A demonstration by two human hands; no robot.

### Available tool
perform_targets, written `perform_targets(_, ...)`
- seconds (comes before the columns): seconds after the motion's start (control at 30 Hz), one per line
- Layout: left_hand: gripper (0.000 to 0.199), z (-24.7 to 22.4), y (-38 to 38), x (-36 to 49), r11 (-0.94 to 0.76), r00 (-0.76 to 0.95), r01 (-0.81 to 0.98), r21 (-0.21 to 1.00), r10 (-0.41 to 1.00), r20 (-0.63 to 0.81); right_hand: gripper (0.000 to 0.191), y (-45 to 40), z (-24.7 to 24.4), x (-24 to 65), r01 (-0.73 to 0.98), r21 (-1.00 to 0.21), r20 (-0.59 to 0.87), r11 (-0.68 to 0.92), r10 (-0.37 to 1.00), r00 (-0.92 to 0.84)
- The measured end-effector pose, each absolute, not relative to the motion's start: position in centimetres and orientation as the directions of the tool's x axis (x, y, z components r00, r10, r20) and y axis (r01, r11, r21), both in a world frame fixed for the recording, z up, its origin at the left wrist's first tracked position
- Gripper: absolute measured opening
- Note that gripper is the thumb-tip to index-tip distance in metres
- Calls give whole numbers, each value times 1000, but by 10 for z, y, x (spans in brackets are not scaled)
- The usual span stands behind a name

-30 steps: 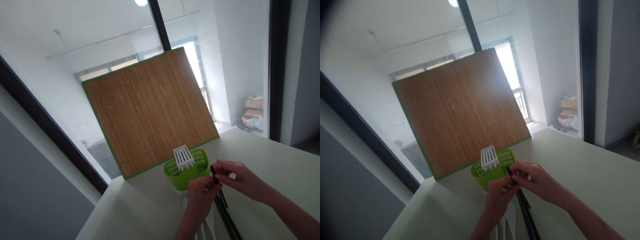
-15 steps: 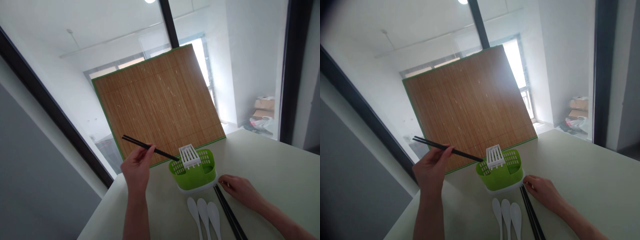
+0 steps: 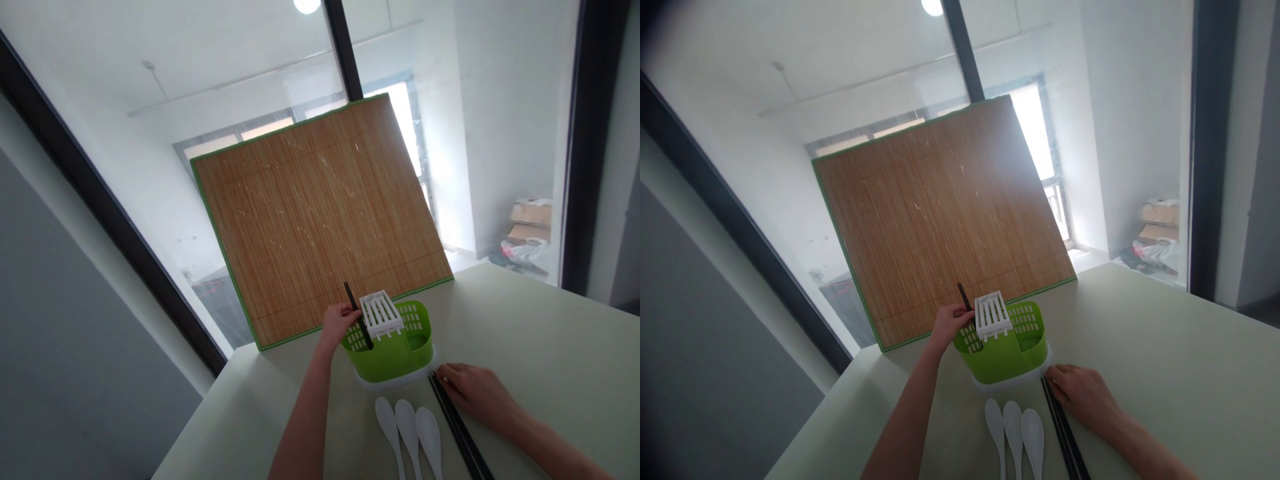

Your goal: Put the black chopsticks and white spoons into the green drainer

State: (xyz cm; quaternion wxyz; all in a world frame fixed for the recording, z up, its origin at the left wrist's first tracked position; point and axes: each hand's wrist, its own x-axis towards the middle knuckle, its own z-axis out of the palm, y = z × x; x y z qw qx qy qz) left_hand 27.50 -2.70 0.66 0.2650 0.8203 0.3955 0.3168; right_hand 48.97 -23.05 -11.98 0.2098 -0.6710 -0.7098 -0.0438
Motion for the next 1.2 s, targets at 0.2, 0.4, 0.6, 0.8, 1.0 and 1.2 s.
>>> perform_targets(0.2,18,-6,-12,281,-514,483,577,634,841,242,22,-229,-120,487,984,-149,321,101,946,-48)
perform_targets(0.4,26,-4,-8,280,-511,446,686,518,858,256,22,-230,-119,486,984,-165,291,67,957,-17)
perform_targets(0.6,24,-5,-20,280,-531,441,766,362,844,305,21,-230,-121,482,974,-223,298,51,954,19)
perform_targets(0.8,25,-6,-24,280,-515,418,801,305,846,330,19,-230,-123,481,960,-278,257,-30,961,105)
perform_targets(1.0,42,-6,-34,272,-450,303,837,313,856,420,17,-231,-130,483,950,-267,161,-162,965,209)
perform_targets(1.2,32,-16,-56,266,-447,304,860,246,837,456,12,-233,-132,474,933,-309,135,-186,962,237)
